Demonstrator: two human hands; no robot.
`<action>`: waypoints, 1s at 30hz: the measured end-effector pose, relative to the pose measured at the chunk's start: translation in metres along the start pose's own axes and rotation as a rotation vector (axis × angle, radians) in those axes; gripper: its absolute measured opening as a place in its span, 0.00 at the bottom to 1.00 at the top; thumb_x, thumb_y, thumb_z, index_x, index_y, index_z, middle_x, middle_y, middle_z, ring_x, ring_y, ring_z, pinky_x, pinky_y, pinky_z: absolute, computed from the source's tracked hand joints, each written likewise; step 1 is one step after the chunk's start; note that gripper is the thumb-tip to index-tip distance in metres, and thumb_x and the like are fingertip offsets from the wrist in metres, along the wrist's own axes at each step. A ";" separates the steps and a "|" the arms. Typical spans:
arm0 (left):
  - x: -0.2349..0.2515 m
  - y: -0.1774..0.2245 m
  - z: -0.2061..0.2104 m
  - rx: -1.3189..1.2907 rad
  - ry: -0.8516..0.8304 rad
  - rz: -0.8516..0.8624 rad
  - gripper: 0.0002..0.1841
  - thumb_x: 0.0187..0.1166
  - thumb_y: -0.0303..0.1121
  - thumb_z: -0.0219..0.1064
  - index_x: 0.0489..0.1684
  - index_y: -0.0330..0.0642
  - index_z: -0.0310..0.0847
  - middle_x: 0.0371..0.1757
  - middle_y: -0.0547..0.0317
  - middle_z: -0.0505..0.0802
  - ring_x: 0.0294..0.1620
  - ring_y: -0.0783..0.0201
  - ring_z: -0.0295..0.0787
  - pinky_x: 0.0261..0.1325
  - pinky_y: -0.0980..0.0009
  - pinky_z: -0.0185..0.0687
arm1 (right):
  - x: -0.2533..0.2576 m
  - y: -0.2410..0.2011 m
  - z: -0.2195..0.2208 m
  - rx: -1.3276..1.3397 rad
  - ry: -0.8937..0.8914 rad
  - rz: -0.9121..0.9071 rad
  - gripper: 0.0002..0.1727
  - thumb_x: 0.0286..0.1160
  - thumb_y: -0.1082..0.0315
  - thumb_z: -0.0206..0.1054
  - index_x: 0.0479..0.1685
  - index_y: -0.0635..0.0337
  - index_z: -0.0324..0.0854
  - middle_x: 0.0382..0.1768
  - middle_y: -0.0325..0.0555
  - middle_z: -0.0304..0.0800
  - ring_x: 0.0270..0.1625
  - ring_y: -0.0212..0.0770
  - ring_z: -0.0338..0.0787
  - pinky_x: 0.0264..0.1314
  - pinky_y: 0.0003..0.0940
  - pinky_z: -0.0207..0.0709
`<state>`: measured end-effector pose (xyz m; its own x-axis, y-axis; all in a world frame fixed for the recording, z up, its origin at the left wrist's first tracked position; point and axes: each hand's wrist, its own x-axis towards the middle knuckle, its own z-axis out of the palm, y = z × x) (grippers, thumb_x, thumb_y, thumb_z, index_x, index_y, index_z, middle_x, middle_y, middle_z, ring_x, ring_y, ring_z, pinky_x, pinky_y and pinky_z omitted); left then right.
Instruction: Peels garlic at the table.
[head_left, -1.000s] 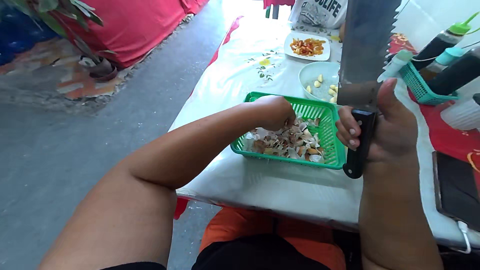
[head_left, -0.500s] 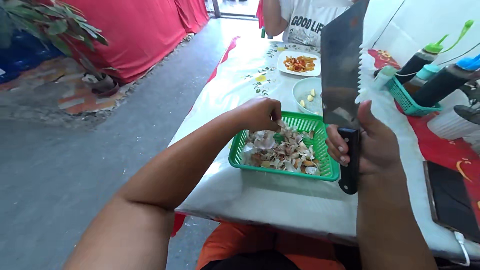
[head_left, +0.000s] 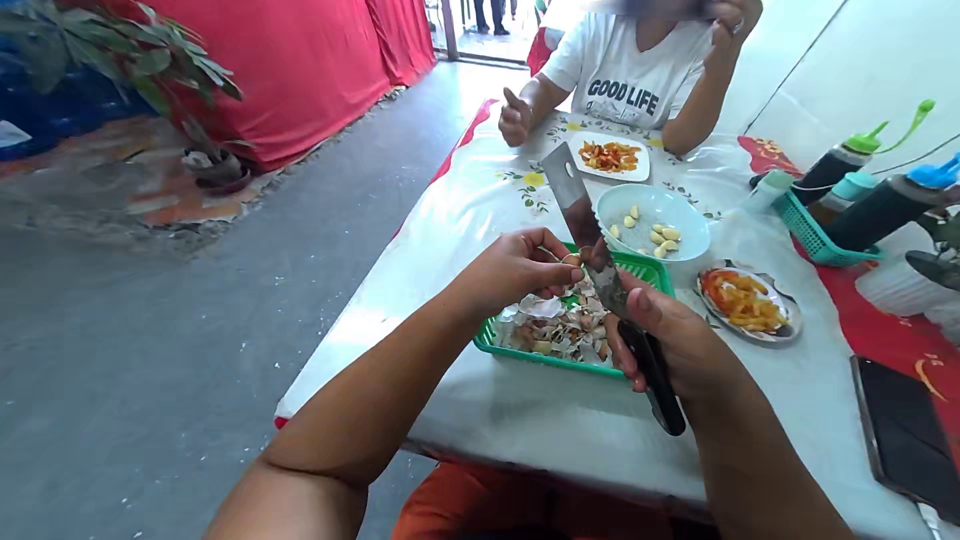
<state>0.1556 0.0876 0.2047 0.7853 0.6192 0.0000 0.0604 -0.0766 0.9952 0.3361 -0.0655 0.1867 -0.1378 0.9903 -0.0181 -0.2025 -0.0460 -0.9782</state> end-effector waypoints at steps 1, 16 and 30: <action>0.000 -0.001 0.000 0.016 -0.011 0.018 0.09 0.75 0.25 0.75 0.45 0.39 0.81 0.30 0.59 0.92 0.27 0.72 0.88 0.32 0.79 0.85 | 0.001 0.000 0.000 -0.013 -0.002 -0.003 0.39 0.81 0.36 0.61 0.89 0.37 0.56 0.18 0.37 0.80 0.15 0.29 0.83 0.16 0.20 0.81; 0.003 -0.020 0.005 0.279 0.172 0.326 0.18 0.65 0.28 0.83 0.50 0.41 0.83 0.37 0.64 0.91 0.32 0.73 0.89 0.38 0.77 0.88 | 0.002 0.003 0.003 0.025 0.077 -0.017 0.35 0.82 0.36 0.59 0.83 0.42 0.65 0.17 0.38 0.79 0.14 0.29 0.83 0.17 0.21 0.82; 0.000 -0.019 0.009 0.284 0.198 0.395 0.15 0.63 0.27 0.84 0.44 0.40 0.85 0.37 0.64 0.95 0.32 0.74 0.92 0.39 0.77 0.91 | 0.001 0.005 0.000 0.046 -0.010 -0.068 0.36 0.83 0.37 0.59 0.87 0.39 0.61 0.19 0.38 0.80 0.16 0.29 0.83 0.18 0.20 0.82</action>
<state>0.1602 0.0818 0.1847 0.6522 0.6338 0.4159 -0.0304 -0.5263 0.8498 0.3352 -0.0644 0.1815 -0.1319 0.9900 0.0501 -0.2562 0.0148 -0.9665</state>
